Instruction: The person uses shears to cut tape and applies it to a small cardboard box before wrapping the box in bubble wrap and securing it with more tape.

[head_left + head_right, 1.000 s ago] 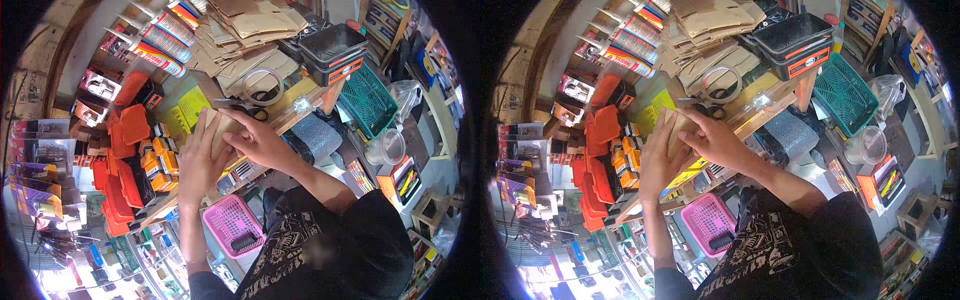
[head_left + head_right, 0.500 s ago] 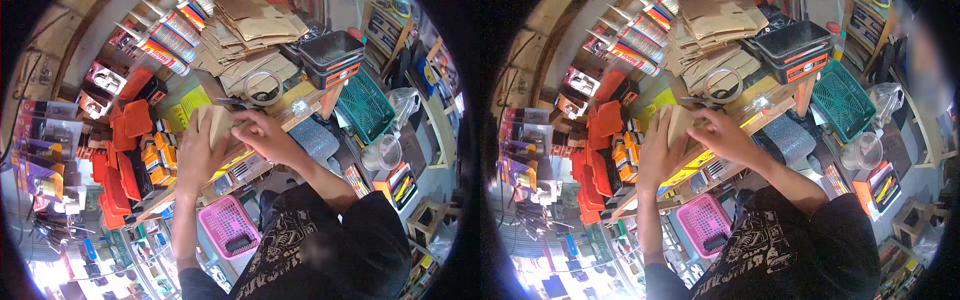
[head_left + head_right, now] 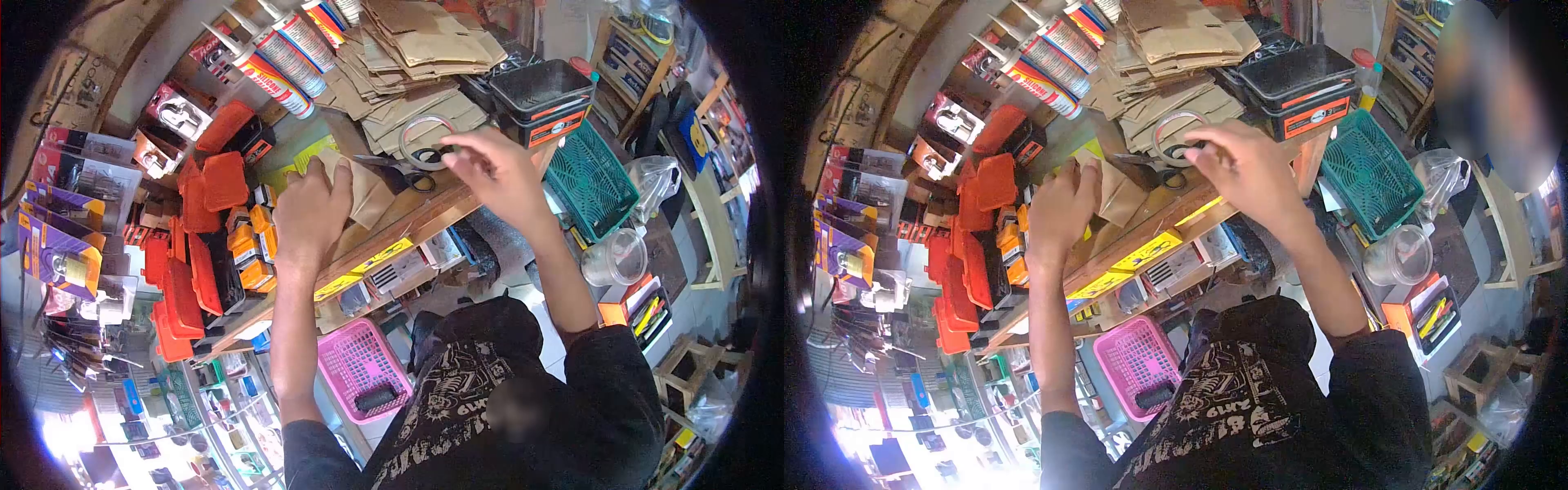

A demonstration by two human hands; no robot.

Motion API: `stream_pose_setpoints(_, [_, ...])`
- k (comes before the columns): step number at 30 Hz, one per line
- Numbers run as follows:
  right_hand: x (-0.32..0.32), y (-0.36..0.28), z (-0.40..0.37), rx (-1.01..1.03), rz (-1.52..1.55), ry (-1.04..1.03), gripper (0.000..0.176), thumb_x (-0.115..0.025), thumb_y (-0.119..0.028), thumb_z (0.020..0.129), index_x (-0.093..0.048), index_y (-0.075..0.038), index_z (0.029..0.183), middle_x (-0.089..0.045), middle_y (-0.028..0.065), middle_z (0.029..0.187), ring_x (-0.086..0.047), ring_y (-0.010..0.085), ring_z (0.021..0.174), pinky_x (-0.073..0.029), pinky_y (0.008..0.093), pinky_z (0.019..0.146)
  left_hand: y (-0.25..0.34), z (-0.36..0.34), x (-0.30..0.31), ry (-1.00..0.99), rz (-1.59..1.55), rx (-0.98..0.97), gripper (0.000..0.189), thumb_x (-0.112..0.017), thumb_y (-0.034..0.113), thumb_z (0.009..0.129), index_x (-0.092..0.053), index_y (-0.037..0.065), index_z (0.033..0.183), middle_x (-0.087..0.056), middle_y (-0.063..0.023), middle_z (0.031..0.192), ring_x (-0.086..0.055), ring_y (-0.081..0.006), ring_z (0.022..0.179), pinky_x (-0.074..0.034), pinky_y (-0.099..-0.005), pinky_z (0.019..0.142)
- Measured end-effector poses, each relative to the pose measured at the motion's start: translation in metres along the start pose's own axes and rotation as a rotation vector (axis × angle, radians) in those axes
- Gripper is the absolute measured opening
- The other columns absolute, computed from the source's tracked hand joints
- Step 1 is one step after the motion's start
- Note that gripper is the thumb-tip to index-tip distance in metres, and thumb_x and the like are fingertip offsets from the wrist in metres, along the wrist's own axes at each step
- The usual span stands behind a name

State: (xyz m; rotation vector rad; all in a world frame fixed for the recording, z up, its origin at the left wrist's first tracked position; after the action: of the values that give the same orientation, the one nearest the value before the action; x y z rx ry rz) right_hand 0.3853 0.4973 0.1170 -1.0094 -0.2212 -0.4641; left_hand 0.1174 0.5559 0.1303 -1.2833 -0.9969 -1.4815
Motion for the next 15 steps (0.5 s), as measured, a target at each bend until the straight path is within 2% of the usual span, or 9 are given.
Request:
stream_pose_setpoints(1, [-0.003, 0.002, 0.002, 0.0, 0.0, 0.002, 0.021, -0.077, -0.019, 0.094, -0.077, -0.009, 0.112, -0.064, 0.0065, 0.085, -0.064, 0.0191, 0.071, -0.049, 0.0317, 0.064, 0.009, -0.002, 0.008, 0.0, 0.001, -0.001, 0.073, -0.044, 0.055, 0.103, -0.054, -0.003, 0.146, -0.063, -0.04, 0.122, -0.067, -0.055, 0.108, -0.054, -0.059, 0.094])
stream_pose_setpoints(3, [-0.014, -0.016, 0.0, 0.38, -0.276, 0.042, 0.024, -0.08, -0.018, 0.089, -0.077, -0.009, 0.11, -0.063, 0.0089, 0.098, -0.065, 0.0276, 0.092, -0.052, 0.0377, 0.079, 0.013, -0.013, 0.03, 0.039, -0.066, 0.213, 0.073, -0.045, 0.058, 0.103, -0.054, -0.001, 0.146, -0.065, -0.0369, 0.119, -0.068, -0.0529, 0.106, -0.054, -0.0584, 0.093])
stream_pose_setpoints(4, [-0.018, -0.01, -0.001, 0.378, -0.275, 0.043, 0.024, -0.08, -0.018, 0.089, -0.077, -0.009, 0.11, -0.063, 0.0089, 0.098, -0.065, 0.0276, 0.092, -0.052, 0.0377, 0.079, 0.016, -0.018, 0.034, 0.038, -0.065, 0.212, 0.073, -0.045, 0.058, 0.103, -0.054, -0.001, 0.146, -0.065, -0.0369, 0.119, -0.068, -0.0529, 0.106, -0.054, -0.0584, 0.093])
stream_pose_setpoints(6, [-0.031, 0.003, 0.001, 0.325, -0.245, -0.026, 0.023, -0.079, -0.016, 0.087, -0.076, -0.007, 0.107, -0.06, 0.0098, 0.104, -0.062, 0.0304, 0.104, -0.051, 0.0416, 0.089, 0.016, -0.027, 0.043, 0.098, -0.102, 0.226, 0.073, -0.049, 0.059, 0.103, -0.055, 0.001, 0.147, -0.064, -0.0353, 0.121, -0.067, -0.0518, 0.109, -0.053, -0.0571, 0.093])
stream_pose_setpoints(9, [-0.033, 0.008, 0.0, 0.258, -0.222, -0.048, 0.019, -0.078, -0.012, 0.087, -0.076, -0.006, 0.105, -0.061, 0.0102, 0.102, -0.063, 0.0313, 0.101, -0.051, 0.0415, 0.088, 0.014, -0.045, 0.058, 0.267, -0.116, 0.166, 0.069, -0.057, 0.055, 0.101, -0.056, 0.003, 0.146, -0.062, -0.0314, 0.123, -0.065, -0.0499, 0.111, -0.052, -0.0554, 0.094])
stream_pose_setpoints(10, [-0.032, 0.006, -0.002, 0.262, -0.22, -0.049, 0.019, -0.078, -0.012, 0.087, -0.076, -0.006, 0.105, -0.061, 0.0102, 0.102, -0.063, 0.0313, 0.101, -0.051, 0.0415, 0.088, 0.013, -0.051, 0.059, 0.27, -0.115, 0.169, 0.069, -0.057, 0.055, 0.101, -0.056, 0.003, 0.146, -0.062, -0.0314, 0.123, -0.065, -0.0499, 0.111, -0.052, -0.0554, 0.094])
stream_pose_setpoints(12, [-0.025, -0.002, -0.008, 0.294, -0.134, -0.001, 0.02, -0.078, -0.006, 0.086, -0.076, -0.005, 0.106, -0.063, 0.0107, 0.103, -0.064, 0.0289, 0.094, -0.052, 0.0394, 0.083, 0.019, -0.065, 0.069, 0.379, -0.209, 0.074, 0.055, -0.067, 0.039, 0.101, -0.059, 0.005, 0.144, -0.062, -0.0218, 0.127, -0.068, -0.0372, 0.103, -0.054, -0.0442, 0.085])
stream_pose_setpoints(13, [-0.025, -0.003, -0.013, 0.298, -0.132, -0.002, 0.02, -0.078, -0.006, 0.086, -0.076, -0.005, 0.106, -0.063, 0.0107, 0.103, -0.064, 0.0289, 0.094, -0.052, 0.0394, 0.083, 0.021, -0.072, 0.07, 0.382, -0.208, 0.077, 0.055, -0.067, 0.039, 0.101, -0.059, 0.005, 0.144, -0.062, -0.0218, 0.127, -0.068, -0.0372, 0.103, -0.054, -0.0442, 0.085])
stream_pose_setpoints(15, [-0.019, 0.0, -0.023, 0.213, 0.154, 0.034, 0.022, -0.078, -0.001, 0.084, -0.077, -0.005, 0.106, -0.065, 0.0102, 0.103, -0.065, 0.0251, 0.085, -0.052, 0.0369, 0.076, 0.029, -0.085, 0.076, 0.44, -0.384, 0.018, 0.052, -0.077, 0.027, 0.094, -0.061, 0.001, 0.137, -0.062, -0.0246, 0.122, -0.062, -0.0448, 0.112, -0.051, -0.0498, 0.095])
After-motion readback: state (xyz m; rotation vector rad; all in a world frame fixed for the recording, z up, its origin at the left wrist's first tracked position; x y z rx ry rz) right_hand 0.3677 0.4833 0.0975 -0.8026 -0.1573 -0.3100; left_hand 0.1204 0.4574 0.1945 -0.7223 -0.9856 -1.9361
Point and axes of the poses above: each hand's wrist, its own z-axis towards the middle knuckle, its own x-axis out of the back of the hand, y = z × x, the point moved 8 cm from there along z, towards the middle knuckle
